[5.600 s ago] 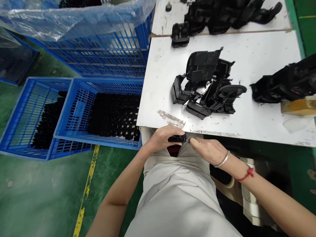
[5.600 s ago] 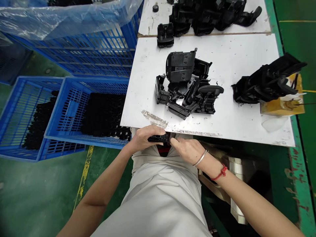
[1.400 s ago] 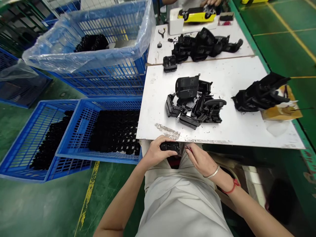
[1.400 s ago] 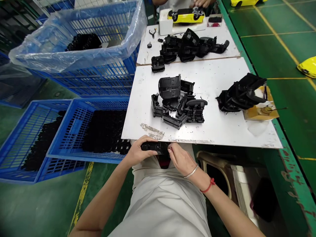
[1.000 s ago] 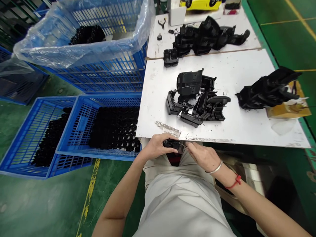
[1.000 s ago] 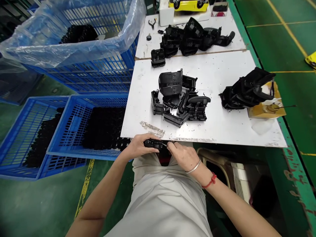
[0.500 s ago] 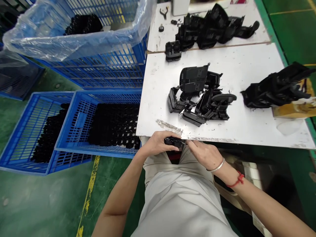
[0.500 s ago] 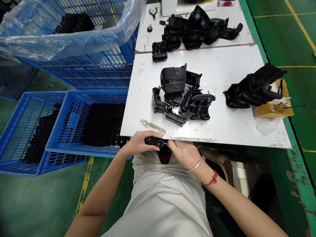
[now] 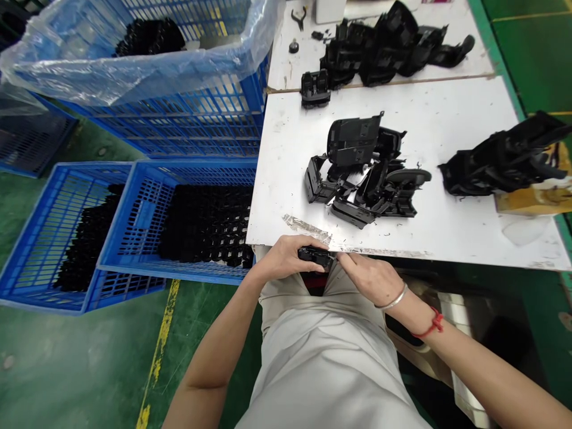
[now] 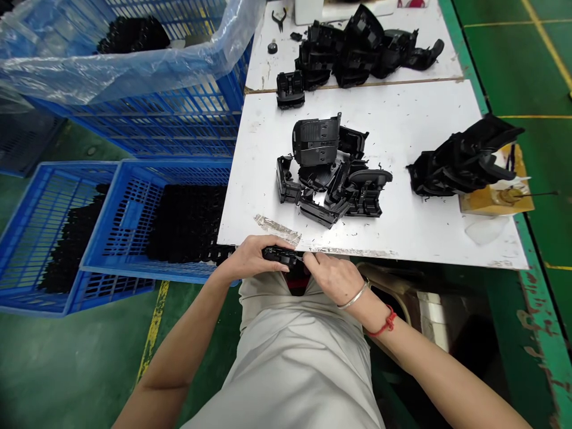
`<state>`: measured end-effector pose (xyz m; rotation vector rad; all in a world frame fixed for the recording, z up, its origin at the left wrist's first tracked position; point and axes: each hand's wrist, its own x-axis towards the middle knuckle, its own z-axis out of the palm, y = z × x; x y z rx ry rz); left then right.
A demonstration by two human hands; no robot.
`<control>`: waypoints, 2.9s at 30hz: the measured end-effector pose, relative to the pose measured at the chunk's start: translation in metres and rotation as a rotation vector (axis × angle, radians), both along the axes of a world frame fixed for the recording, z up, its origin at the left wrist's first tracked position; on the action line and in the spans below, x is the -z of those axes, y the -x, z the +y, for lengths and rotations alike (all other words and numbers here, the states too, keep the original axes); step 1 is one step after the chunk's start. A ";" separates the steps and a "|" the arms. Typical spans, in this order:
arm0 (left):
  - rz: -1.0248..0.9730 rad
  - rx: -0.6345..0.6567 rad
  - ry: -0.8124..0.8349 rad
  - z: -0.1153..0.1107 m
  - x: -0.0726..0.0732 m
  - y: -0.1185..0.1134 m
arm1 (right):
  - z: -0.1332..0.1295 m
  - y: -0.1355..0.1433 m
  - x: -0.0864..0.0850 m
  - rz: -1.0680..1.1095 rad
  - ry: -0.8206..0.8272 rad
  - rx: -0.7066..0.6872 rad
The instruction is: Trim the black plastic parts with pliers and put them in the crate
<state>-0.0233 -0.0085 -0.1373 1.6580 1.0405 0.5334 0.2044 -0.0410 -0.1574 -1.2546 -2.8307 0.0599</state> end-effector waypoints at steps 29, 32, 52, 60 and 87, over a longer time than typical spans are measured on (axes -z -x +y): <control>0.008 0.065 0.101 0.007 -0.002 0.003 | 0.003 0.020 -0.012 -0.247 0.225 0.038; 0.008 0.069 0.089 0.006 0.000 0.003 | 0.003 0.020 -0.014 -0.253 0.240 0.041; 0.001 0.092 0.068 0.007 -0.002 0.005 | 0.006 0.023 -0.016 -0.294 0.337 0.047; 0.022 0.108 0.076 0.007 -0.004 0.006 | 0.005 0.017 -0.016 -0.262 0.379 0.036; 0.042 0.195 0.200 0.019 -0.008 0.008 | -0.003 0.009 0.002 0.200 0.476 0.083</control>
